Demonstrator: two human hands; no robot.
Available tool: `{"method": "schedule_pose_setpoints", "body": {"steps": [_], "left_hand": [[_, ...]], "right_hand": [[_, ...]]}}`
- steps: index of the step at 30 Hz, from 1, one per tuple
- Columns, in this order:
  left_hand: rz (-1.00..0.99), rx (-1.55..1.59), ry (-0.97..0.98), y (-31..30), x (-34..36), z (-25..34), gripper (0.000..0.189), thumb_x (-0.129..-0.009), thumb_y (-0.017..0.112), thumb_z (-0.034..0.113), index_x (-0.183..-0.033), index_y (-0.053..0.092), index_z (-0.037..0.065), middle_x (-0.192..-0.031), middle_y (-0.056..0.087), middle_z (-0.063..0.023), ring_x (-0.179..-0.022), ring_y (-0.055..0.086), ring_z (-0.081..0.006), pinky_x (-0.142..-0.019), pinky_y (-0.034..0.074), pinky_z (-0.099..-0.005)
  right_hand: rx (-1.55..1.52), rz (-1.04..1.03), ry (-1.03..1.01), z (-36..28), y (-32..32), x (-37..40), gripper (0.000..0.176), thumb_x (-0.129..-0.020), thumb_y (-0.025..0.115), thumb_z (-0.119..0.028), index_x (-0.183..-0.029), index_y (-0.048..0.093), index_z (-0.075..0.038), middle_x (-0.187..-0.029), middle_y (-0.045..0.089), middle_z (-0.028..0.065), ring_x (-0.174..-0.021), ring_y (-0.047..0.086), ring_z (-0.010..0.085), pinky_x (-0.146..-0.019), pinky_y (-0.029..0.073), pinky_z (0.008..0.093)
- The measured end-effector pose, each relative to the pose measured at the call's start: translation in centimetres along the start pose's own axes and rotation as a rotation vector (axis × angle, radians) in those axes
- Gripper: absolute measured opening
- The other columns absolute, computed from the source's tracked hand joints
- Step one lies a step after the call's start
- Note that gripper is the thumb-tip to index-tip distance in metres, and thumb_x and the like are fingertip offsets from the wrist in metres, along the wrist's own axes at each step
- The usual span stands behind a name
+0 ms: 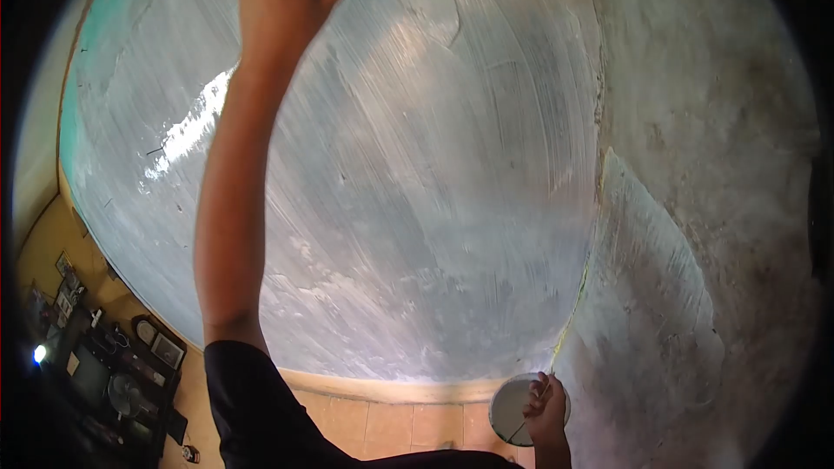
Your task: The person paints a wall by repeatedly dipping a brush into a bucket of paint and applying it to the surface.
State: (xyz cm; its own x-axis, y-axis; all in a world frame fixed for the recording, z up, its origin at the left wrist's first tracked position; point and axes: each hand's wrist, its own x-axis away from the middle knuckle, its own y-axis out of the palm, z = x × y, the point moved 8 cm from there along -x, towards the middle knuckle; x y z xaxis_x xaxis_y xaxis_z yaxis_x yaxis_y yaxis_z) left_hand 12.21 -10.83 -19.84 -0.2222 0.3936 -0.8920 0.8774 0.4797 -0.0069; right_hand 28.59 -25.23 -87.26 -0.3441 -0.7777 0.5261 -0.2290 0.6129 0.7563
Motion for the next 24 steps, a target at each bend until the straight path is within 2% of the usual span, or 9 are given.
{"method": "schedule_pose_setpoints", "body": {"steps": [2,4,5,8,11,13,18,20,24], "left_hand": [[0.044,-0.058,0.307,2.2,4.5,3.6,0.018,-0.08,0.072,0.011,-0.097,0.068,0.013,-0.088,0.068,-0.0026,-0.081,0.066,-0.0204,-0.058,0.052,-0.034],[-0.185,-0.134,0.319,5.3,11.8,8.0,0.028,-0.073,0.072,0.008,-0.098,0.064,0.019,-0.092,0.064,0.0024,-0.081,0.064,-0.0171,-0.058,0.052,-0.0303],[-0.298,-0.147,0.332,6.9,16.6,10.0,0.028,-0.072,0.075,0.012,-0.097,0.065,0.018,-0.095,0.067,-0.0034,-0.083,0.066,-0.0192,-0.064,0.056,-0.0325],[-0.416,-0.081,0.529,8.4,29.1,18.0,0.029,-0.082,0.07,0.029,-0.11,0.067,0.021,-0.106,0.062,-0.0032,-0.098,0.062,-0.0217,-0.075,0.058,-0.0347],[-0.482,0.019,0.489,8.3,39.9,24.0,0.028,-0.083,0.069,0.034,-0.108,0.067,0.022,-0.103,0.059,-0.0018,-0.094,0.058,-0.0194,-0.074,0.056,-0.0308],[-0.505,0.128,0.335,8.1,44.3,26.9,0.028,-0.083,0.069,0.037,-0.102,0.065,0.017,-0.104,0.061,-0.0076,-0.091,0.057,-0.0186,-0.072,0.055,-0.0266],[-0.797,0.421,0.129,8.9,52.8,31.4,0.034,-0.074,0.071,0.025,-0.107,0.063,0.018,-0.106,0.06,-0.0061,-0.1,0.059,-0.0203,-0.072,0.057,-0.0288],[-0.857,0.507,-0.007,9.2,53.0,30.5,0.041,-0.069,0.071,0.018,-0.11,0.063,0.017,-0.108,0.063,-0.0019,-0.1,0.062,-0.0223,-0.073,0.057,-0.0332],[-0.627,0.41,-0.157,8.5,45.5,24.2,0.031,-0.074,0.076,0.012,-0.103,0.065,0.016,-0.105,0.068,-0.0028,-0.084,0.067,-0.0208,-0.062,0.057,-0.0315]], "right_hand": [[0.015,0.028,-0.003,-0.3,0.3,0.7,0.023,-0.099,0.051,-0.034,-0.112,0.054,-0.016,-0.079,0.058,-0.0006,-0.051,0.037,0.0075,-0.044,0.026,0.0243],[0.057,0.0,0.001,-0.6,0.3,1.2,0.023,-0.099,0.051,-0.034,-0.111,0.056,-0.016,-0.079,0.058,-0.0008,-0.05,0.037,0.0071,-0.044,0.025,0.0237],[0.06,-0.007,0.004,-0.7,0.0,1.2,0.022,-0.099,0.051,-0.035,-0.11,0.057,-0.016,-0.079,0.059,-0.0008,-0.05,0.038,0.0068,-0.044,0.026,0.0234],[0.035,-0.04,0.031,-0.8,-0.4,1.7,0.022,-0.099,0.051,-0.034,-0.11,0.057,-0.016,-0.079,0.058,-0.0009,-0.051,0.039,0.0067,-0.044,0.026,0.0232],[0.035,0.003,0.039,-0.8,-1.2,2.1,0.022,-0.099,0.052,-0.034,-0.11,0.057,-0.016,-0.08,0.058,-0.0006,-0.05,0.039,0.0068,-0.044,0.027,0.0228],[0.054,0.028,0.038,-0.9,-1.9,2.4,0.021,-0.099,0.052,-0.033,-0.11,0.057,-0.016,-0.081,0.058,-0.0005,-0.05,0.039,0.0068,-0.044,0.027,0.0227],[0.066,0.013,0.03,-1.7,-3.0,2.9,0.021,-0.098,0.053,-0.032,-0.11,0.057,-0.015,-0.081,0.058,-0.0003,-0.05,0.038,0.0066,-0.044,0.027,0.0222],[0.059,0.015,0.011,-1.9,-3.1,3.0,0.021,-0.098,0.054,-0.032,-0.11,0.056,-0.015,-0.082,0.058,-0.0004,-0.05,0.037,0.0064,-0.043,0.026,0.0219],[0.056,0.054,-0.001,-2.4,-3.0,3.3,0.021,-0.098,0.054,-0.032,-0.111,0.056,-0.015,-0.082,0.057,-0.0005,-0.05,0.036,0.0064,-0.043,0.025,0.022]]}}
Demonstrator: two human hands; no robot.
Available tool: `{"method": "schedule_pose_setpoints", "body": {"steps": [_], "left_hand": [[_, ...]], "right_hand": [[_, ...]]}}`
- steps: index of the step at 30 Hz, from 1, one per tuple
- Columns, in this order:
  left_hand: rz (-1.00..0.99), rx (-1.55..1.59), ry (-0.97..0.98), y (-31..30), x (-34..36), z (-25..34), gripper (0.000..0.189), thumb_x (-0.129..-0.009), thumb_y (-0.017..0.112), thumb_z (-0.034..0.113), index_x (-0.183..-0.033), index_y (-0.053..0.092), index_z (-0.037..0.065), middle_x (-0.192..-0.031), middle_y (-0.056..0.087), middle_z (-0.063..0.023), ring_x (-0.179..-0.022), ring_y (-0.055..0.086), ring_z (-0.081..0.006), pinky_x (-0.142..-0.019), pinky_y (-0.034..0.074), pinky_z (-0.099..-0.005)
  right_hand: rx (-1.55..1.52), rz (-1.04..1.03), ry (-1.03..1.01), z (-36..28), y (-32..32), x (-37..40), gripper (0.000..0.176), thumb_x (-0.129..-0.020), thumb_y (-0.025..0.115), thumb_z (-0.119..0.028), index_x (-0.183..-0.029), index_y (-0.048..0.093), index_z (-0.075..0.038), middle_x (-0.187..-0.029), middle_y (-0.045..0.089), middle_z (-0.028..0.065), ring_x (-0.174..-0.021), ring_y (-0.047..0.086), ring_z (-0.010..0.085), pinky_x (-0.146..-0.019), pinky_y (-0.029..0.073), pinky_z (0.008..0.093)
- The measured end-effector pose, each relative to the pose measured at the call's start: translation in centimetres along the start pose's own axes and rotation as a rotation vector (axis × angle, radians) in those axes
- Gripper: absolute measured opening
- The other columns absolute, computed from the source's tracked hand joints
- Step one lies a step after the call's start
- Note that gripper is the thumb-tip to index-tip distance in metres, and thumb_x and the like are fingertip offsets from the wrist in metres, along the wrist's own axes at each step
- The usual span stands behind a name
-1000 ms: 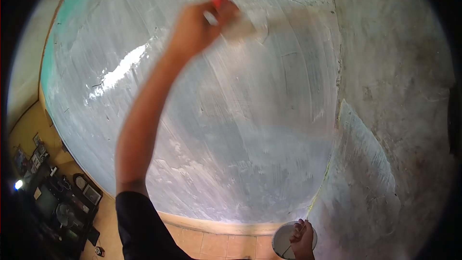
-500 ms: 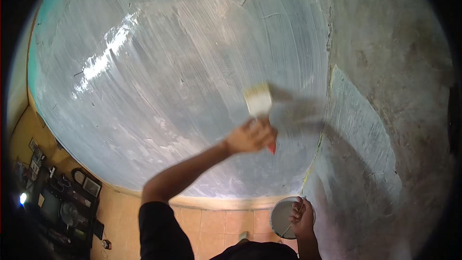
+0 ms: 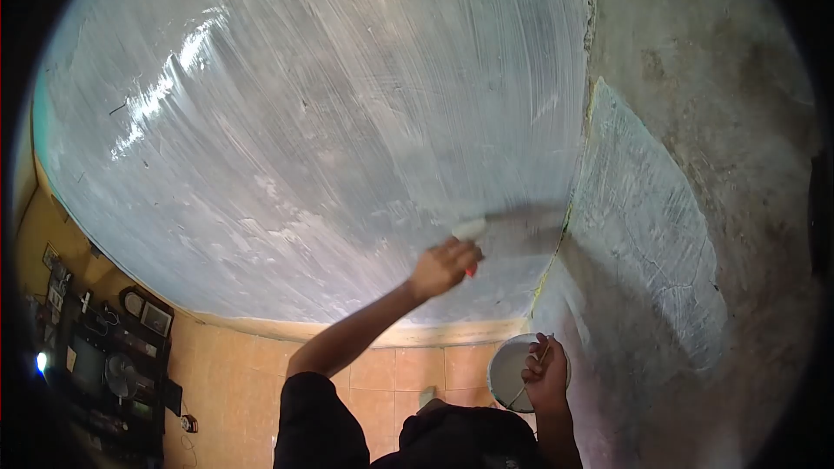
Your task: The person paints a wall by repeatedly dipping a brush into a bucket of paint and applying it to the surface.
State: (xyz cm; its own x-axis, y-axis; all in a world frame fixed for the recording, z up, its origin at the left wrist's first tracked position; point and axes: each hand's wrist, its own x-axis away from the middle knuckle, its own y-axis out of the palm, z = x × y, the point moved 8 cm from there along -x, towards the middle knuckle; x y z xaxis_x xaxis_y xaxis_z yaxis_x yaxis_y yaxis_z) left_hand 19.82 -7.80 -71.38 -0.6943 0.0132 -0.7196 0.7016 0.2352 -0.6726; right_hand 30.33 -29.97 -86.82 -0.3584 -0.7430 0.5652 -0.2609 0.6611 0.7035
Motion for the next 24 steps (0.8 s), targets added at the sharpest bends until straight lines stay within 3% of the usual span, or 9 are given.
{"method": "schedule_pose_setpoints", "body": {"steps": [4,10,12,14,16,20,24], "left_hand": [[0.202,-0.126,-0.044,-10.4,-7.0,-2.0,0.028,-0.074,0.082,0.006,-0.096,0.065,0.008,-0.099,0.07,-0.0041,-0.08,0.067,-0.0212,-0.061,0.055,-0.0321],[0.574,-0.478,0.042,-20.7,-12.0,-3.1,0.029,-0.072,0.082,0.003,-0.097,0.068,0.008,-0.104,0.069,-0.0097,-0.088,0.065,-0.0244,-0.07,0.052,-0.0334],[0.565,-0.52,0.066,-19.5,-10.4,-3.8,0.03,-0.072,0.081,0.007,-0.1,0.07,0.01,-0.109,0.068,-0.0079,-0.091,0.064,-0.0243,-0.07,0.052,-0.0329],[0.305,-0.539,0.136,-14.7,-7.2,-3.9,0.028,-0.077,0.075,0.021,-0.105,0.069,0.02,-0.113,0.066,-0.004,-0.094,0.064,-0.023,-0.065,0.054,-0.0291],[0.195,-0.579,0.203,-8.8,-2.2,-2.9,0.03,-0.081,0.069,0.025,-0.11,0.068,0.024,-0.117,0.064,-0.0047,-0.096,0.063,-0.0246,-0.067,0.053,-0.0307],[0.099,-0.33,0.168,-1.0,6.9,1.0,0.029,-0.08,0.07,0.023,-0.109,0.067,0.022,-0.116,0.065,-0.0042,-0.096,0.063,-0.022,-0.066,0.053,-0.0308],[-0.085,-0.029,0.032,4.5,11.7,2.9,0.024,-0.078,0.071,0.02,-0.101,0.066,0.016,-0.098,0.063,-0.0017,-0.093,0.064,-0.0193,-0.066,0.054,-0.032]], "right_hand": [[0.019,-0.006,-0.021,-0.5,0.1,-0.2,0.023,-0.098,0.053,-0.033,-0.112,0.057,-0.015,-0.082,0.057,-0.0005,-0.051,0.037,0.0064,-0.045,0.027,0.0223],[0.034,-0.041,-0.027,-0.5,1.1,-0.3,0.026,-0.099,0.052,-0.036,-0.112,0.057,-0.014,-0.082,0.057,-0.0004,-0.052,0.037,0.0063,-0.046,0.028,0.0225],[0.031,-0.042,-0.028,-0.4,1.3,-0.5,0.025,-0.099,0.052,-0.036,-0.111,0.058,-0.014,-0.082,0.058,-0.0004,-0.052,0.037,0.0063,-0.046,0.027,0.0225],[0.037,-0.05,-0.011,-0.2,1.3,-0.8,0.026,-0.1,0.051,-0.036,-0.112,0.057,-0.014,-0.082,0.058,-0.0004,-0.051,0.037,0.0063,-0.046,0.027,0.0223],[0.025,-0.047,0.0,-0.1,1.8,-0.6,0.026,-0.1,0.051,-0.035,-0.113,0.056,-0.014,-0.082,0.058,-0.0005,-0.051,0.037,0.0062,-0.046,0.027,0.0223],[0.03,-0.064,-0.001,-0.1,1.6,-0.8,0.025,-0.1,0.051,-0.035,-0.113,0.055,-0.014,-0.082,0.057,-0.0008,-0.05,0.036,0.006,-0.045,0.027,0.0222],[0.01,-0.057,-0.001,-0.2,1.4,-0.6,0.025,-0.1,0.051,-0.035,-0.113,0.055,-0.014,-0.082,0.057,-0.0009,-0.05,0.036,0.006,-0.045,0.027,0.0221]]}}
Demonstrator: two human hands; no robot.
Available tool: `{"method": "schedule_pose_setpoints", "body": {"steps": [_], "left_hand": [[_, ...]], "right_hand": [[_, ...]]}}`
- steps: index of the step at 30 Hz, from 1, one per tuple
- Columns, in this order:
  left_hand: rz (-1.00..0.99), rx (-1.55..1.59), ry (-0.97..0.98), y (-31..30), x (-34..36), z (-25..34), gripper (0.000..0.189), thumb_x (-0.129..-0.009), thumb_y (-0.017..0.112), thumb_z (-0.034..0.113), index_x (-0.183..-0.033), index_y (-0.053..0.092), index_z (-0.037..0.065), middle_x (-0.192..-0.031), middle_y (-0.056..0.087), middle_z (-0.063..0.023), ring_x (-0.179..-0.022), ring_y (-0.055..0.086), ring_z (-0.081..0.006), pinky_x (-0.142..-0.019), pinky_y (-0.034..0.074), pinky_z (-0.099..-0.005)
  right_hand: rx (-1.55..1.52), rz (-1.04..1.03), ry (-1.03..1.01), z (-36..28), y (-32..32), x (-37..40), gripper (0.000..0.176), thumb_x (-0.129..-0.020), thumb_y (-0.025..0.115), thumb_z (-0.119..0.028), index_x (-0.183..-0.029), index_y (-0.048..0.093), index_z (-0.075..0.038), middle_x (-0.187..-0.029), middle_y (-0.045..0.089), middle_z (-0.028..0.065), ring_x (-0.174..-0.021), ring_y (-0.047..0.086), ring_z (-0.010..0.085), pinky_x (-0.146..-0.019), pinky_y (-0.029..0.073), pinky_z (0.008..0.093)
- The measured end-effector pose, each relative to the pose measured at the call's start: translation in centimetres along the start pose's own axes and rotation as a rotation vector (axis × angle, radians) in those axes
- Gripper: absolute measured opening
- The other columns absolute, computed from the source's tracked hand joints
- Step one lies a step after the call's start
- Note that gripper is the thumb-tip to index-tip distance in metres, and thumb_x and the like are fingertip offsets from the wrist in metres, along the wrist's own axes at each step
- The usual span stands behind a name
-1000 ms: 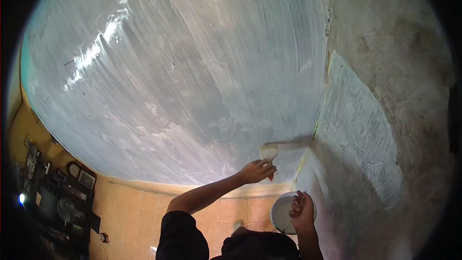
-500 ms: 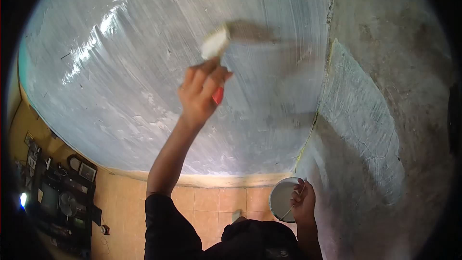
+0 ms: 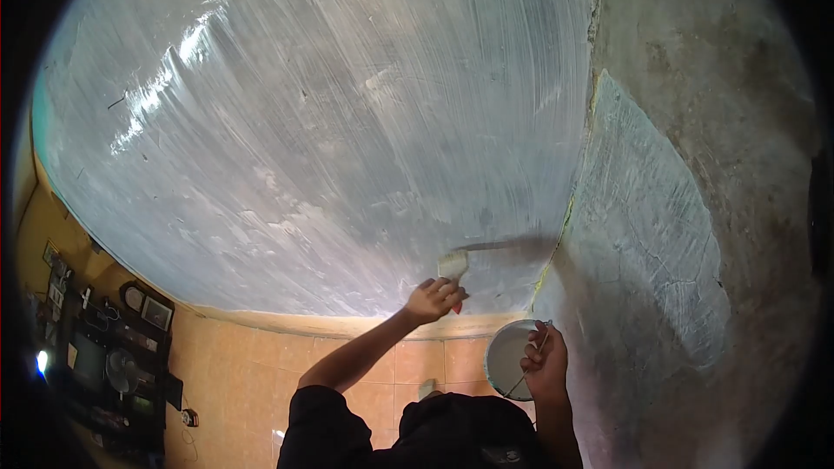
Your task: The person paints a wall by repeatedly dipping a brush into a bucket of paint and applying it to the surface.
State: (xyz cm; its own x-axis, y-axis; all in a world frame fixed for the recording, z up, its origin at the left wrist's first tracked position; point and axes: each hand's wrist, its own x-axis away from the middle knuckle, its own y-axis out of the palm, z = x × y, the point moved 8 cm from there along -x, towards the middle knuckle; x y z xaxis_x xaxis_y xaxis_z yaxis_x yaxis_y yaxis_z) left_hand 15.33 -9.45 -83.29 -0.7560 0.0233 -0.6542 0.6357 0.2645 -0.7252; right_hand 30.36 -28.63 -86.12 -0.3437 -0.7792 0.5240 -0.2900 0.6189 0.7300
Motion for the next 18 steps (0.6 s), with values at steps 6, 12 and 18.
{"method": "schedule_pose_setpoints", "body": {"steps": [6,12,18], "left_hand": [[-0.087,0.219,-0.139,-0.8,-10.3,1.7,0.018,-0.078,0.075,0.016,-0.093,0.064,0.014,-0.095,0.067,0.0012,-0.089,0.066,-0.0211,-0.059,0.054,-0.0325],[-0.014,0.191,-0.105,-2.9,-19.0,-0.5,0.02,-0.08,0.073,0.013,-0.098,0.065,0.014,-0.098,0.068,-0.0008,-0.09,0.066,-0.0226,-0.059,0.055,-0.0335],[0.205,0.044,-0.099,-13.3,-26.2,-2.5,0.021,-0.077,0.076,0.009,-0.096,0.067,0.013,-0.097,0.069,-0.0015,-0.083,0.066,-0.0236,-0.059,0.055,-0.0353]], "right_hand": [[-0.019,0.059,-0.019,0.1,-0.5,0.4,0.021,-0.097,0.053,-0.031,-0.106,0.062,-0.015,-0.079,0.058,-0.003,-0.048,0.036,0.0053,-0.043,0.027,0.02],[-0.045,0.024,-0.026,-0.2,-1.4,0.7,0.025,-0.099,0.052,-0.035,-0.114,0.056,-0.015,-0.083,0.058,-0.0008,-0.051,0.036,0.0059,-0.045,0.027,0.0219],[-0.079,0.086,-0.037,-0.2,-2.6,1.3,0.023,-0.098,0.053,-0.033,-0.109,0.06,-0.014,-0.078,0.059,-0.0029,-0.048,0.036,0.0059,-0.043,0.026,0.0213]]}}
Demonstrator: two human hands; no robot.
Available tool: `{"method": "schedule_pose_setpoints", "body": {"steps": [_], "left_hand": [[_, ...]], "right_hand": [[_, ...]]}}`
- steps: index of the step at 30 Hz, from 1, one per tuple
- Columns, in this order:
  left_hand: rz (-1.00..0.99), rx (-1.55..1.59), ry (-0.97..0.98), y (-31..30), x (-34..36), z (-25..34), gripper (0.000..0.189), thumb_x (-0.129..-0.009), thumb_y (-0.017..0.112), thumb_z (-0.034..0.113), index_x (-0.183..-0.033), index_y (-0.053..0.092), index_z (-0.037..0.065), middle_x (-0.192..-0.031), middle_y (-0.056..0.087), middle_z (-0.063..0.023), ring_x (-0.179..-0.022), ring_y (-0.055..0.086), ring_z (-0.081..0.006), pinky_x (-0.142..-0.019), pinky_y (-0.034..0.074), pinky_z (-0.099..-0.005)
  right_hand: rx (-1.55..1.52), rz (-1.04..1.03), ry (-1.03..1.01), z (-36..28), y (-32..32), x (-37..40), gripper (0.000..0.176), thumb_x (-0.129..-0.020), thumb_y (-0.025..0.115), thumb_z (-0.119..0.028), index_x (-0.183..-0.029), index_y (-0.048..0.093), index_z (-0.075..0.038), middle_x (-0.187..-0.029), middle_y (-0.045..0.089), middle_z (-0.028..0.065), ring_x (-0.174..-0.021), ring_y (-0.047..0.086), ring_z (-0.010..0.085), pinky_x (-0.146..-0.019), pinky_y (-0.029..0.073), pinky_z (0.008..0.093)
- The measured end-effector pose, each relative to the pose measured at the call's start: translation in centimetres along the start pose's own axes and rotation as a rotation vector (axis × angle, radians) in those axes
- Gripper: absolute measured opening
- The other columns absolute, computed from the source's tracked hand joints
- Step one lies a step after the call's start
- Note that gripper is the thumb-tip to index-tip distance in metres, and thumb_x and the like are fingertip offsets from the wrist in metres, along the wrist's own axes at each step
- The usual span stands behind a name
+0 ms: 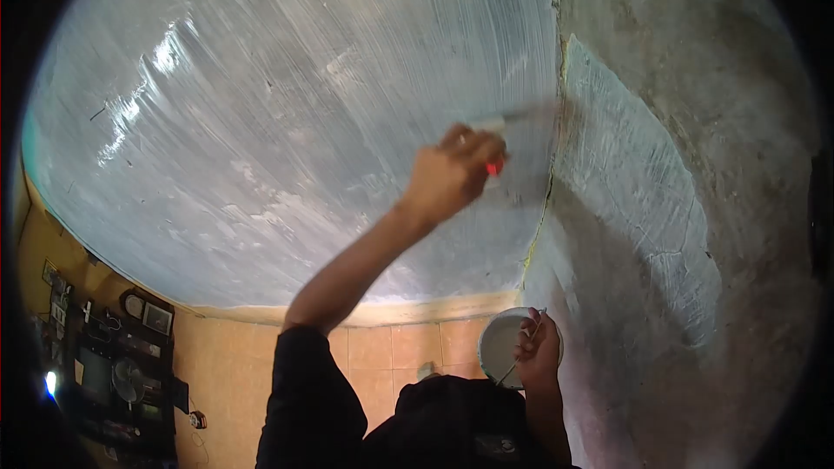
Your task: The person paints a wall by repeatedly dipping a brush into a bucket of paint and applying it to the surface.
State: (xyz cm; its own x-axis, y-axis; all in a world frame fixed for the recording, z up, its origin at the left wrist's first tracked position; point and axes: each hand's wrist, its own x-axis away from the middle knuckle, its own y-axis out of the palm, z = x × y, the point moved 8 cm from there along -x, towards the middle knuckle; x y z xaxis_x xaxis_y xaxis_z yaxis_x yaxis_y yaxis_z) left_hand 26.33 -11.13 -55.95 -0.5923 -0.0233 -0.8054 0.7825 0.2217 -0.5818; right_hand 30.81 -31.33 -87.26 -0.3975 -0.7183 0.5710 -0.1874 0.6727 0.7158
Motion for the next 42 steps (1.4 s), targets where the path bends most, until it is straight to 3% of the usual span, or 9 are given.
{"method": "schedule_pose_setpoints", "body": {"steps": [6,12,15,16,21,25,27,30,42], "left_hand": [[0.284,-0.325,0.11,-6.7,-3.9,1.3,0.026,-0.071,0.08,0.013,-0.094,0.069,0.017,-0.098,0.068,-0.0001,-0.084,0.064,-0.021,-0.061,0.054,-0.0317],[0.043,-0.417,0.271,5.0,7.9,1.4,0.037,-0.08,0.066,0.019,-0.116,0.067,0.022,-0.121,0.056,-0.0094,-0.109,0.058,-0.0307,-0.076,0.055,-0.0374],[-0.017,-0.398,0.233,9.8,15.0,3.1,0.033,-0.08,0.066,0.028,-0.111,0.062,0.018,-0.121,0.057,-0.0088,-0.112,0.057,-0.0272,-0.071,0.053,-0.0358],[-0.105,-0.301,0.152,12.8,18.2,3.0,0.041,-0.078,0.066,0.025,-0.118,0.064,0.021,-0.123,0.055,-0.008,-0.119,0.053,-0.0301,-0.079,0.052,-0.042],[-0.17,-0.2,0.116,15.4,25.3,5.7,0.031,-0.08,0.069,0.034,-0.103,0.061,0.015,-0.11,0.058,-0.0059,-0.106,0.058,-0.0213,-0.074,0.05,-0.0342],[-0.315,0.121,-0.12,16.1,27.8,5.5,0.026,-0.081,0.072,0.026,-0.104,0.065,0.015,-0.1,0.062,-0.0023,-0.089,0.064,-0.0205,-0.066,0.052,-0.0355],[-0.279,0.229,-0.309,13.6,24.6,4.4,0.02,-0.084,0.073,0.02,-0.102,0.068,0.012,-0.092,0.065,-0.0038,-0.077,0.066,-0.0241,-0.059,0.054,-0.0371],[-0.249,0.314,-0.335,9.3,18.1,1.9,0.017,-0.084,0.073,0.02,-0.098,0.069,0.011,-0.088,0.065,-0.004,-0.078,0.067,-0.024,-0.06,0.054,-0.0368],[-0.034,0.119,0.035,-6.7,-6.5,-2.9,0.016,-0.081,0.076,0.009,-0.095,0.069,0.007,-0.087,0.067,-0.0065,-0.075,0.068,-0.0246,-0.065,0.054,-0.0345]], "right_hand": [[0.013,-0.03,-0.006,-0.3,0.0,0.3,0.024,-0.1,0.05,-0.033,-0.116,0.053,-0.016,-0.081,0.059,-0.0017,-0.05,0.036,0.0054,-0.044,0.025,0.0214],[0.041,-0.028,-0.026,-0.5,-0.4,0.2,0.024,-0.1,0.05,-0.033,-0.114,0.055,-0.014,-0.081,0.059,-0.0015,-0.05,0.036,0.0047,-0.044,0.025,0.0212],[0.025,-0.043,-0.023,-0.5,-0.6,-0.1,0.024,-0.1,0.049,-0.033,-0.112,0.057,-0.014,-0.081,0.059,-0.0016,-0.05,0.036,0.0049,-0.043,0.026,0.0212],[0.02,-0.044,-0.009,-0.5,-0.5,-0.1,0.024,-0.1,0.05,-0.033,-0.112,0.057,-0.014,-0.082,0.059,-0.0013,-0.05,0.036,0.0051,-0.043,0.026,0.0212],[0.034,-0.07,0.02,-0.4,0.0,0.0,0.023,-0.1,0.05,-0.032,-0.113,0.058,-0.015,-0.084,0.059,-0.0003,-0.05,0.037,0.0056,-0.043,0.027,0.0207],[0.123,-0.042,0.048,0.4,0.1,0.1,0.022,-0.098,0.054,-0.031,-0.113,0.058,-0.015,-0.084,0.059,0.0,-0.053,0.038,0.0058,-0.044,0.027,0.0201],[0.147,-0.035,0.051,0.6,0.4,-0.4,0.023,-0.097,0.056,-0.031,-0.113,0.058,-0.015,-0.084,0.059,-0.0002,-0.054,0.038,0.0059,-0.044,0.027,0.0199],[0.173,-0.039,0.069,0.9,0.8,-0.4,0.023,-0.094,0.061,-0.03,-0.111,0.059,-0.015,-0.084,0.059,-0.0008,-0.055,0.039,0.0058,-0.046,0.028,0.0203],[0.126,-0.095,0.052,2.5,2.3,-0.6,0.023,-0.096,0.058,-0.032,-0.111,0.06,-0.015,-0.086,0.06,-0.0007,-0.055,0.04,0.0065,-0.048,0.029,0.0228]]}}
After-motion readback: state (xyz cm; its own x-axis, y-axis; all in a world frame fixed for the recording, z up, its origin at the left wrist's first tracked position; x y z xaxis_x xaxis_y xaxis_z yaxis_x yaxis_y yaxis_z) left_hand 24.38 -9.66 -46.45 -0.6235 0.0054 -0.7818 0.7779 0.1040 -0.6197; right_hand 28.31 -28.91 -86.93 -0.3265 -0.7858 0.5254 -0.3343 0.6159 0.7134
